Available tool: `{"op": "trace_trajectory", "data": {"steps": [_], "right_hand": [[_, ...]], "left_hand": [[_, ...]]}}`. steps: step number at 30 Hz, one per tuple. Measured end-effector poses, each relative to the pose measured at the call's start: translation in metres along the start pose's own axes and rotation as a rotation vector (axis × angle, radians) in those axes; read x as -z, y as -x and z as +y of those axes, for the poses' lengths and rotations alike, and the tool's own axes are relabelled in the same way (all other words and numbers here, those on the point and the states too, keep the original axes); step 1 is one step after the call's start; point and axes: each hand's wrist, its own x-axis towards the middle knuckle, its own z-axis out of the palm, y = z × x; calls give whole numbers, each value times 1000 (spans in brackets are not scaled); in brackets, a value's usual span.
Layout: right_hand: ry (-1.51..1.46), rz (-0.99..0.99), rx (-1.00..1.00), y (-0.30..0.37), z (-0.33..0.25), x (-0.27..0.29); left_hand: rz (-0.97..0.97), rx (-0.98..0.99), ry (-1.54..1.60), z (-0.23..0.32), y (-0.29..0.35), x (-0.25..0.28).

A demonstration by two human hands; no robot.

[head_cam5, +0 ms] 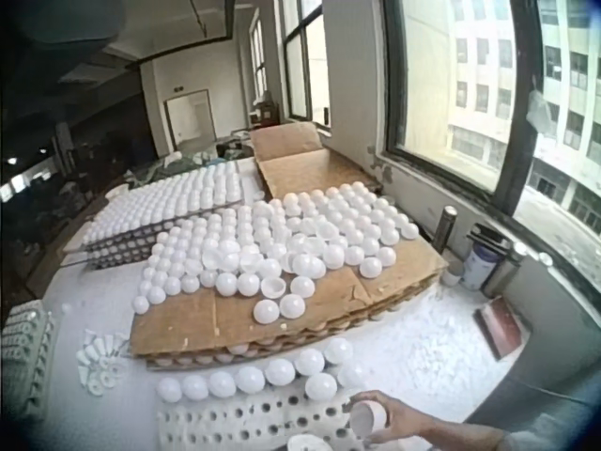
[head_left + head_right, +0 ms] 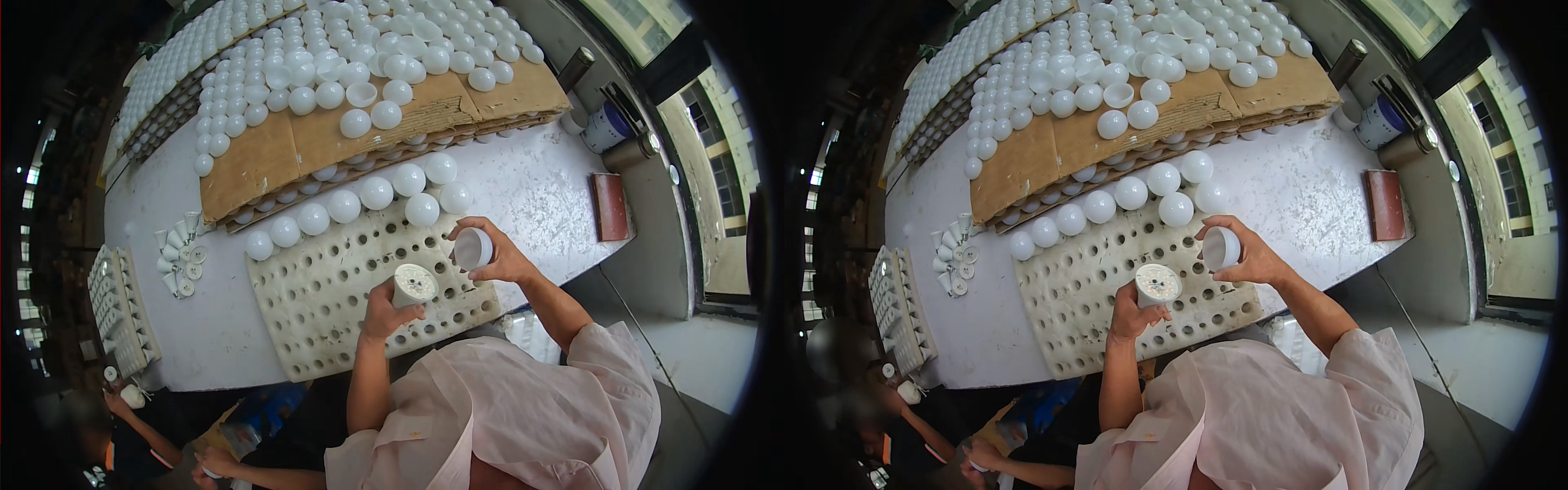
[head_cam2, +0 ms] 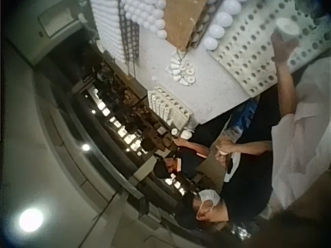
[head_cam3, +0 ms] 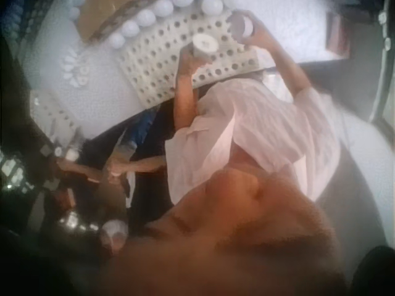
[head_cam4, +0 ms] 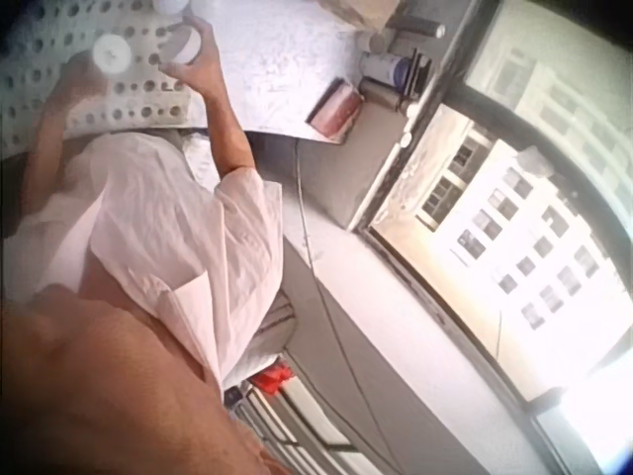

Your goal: The person places a holder tray onto a work table, arranges bulb caps onto the tray, and attaches the caps onto bulb bases by hand to assemble light bulbs.

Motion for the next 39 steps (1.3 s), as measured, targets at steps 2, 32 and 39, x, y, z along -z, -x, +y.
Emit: {"op": "trace_trajectory", "data": {"steps": [2,32,39], "right_hand": [[208,-80,66,10,-8,-3],[722,-474,58,65,-19,-3],[553,-168,685,61,-6,-23]], "left_hand": [[-24,27,-115,3,-3,-23],[-65,190,-439,-9,16,-92],[-77,164,-237,-11,19,-96]]}}
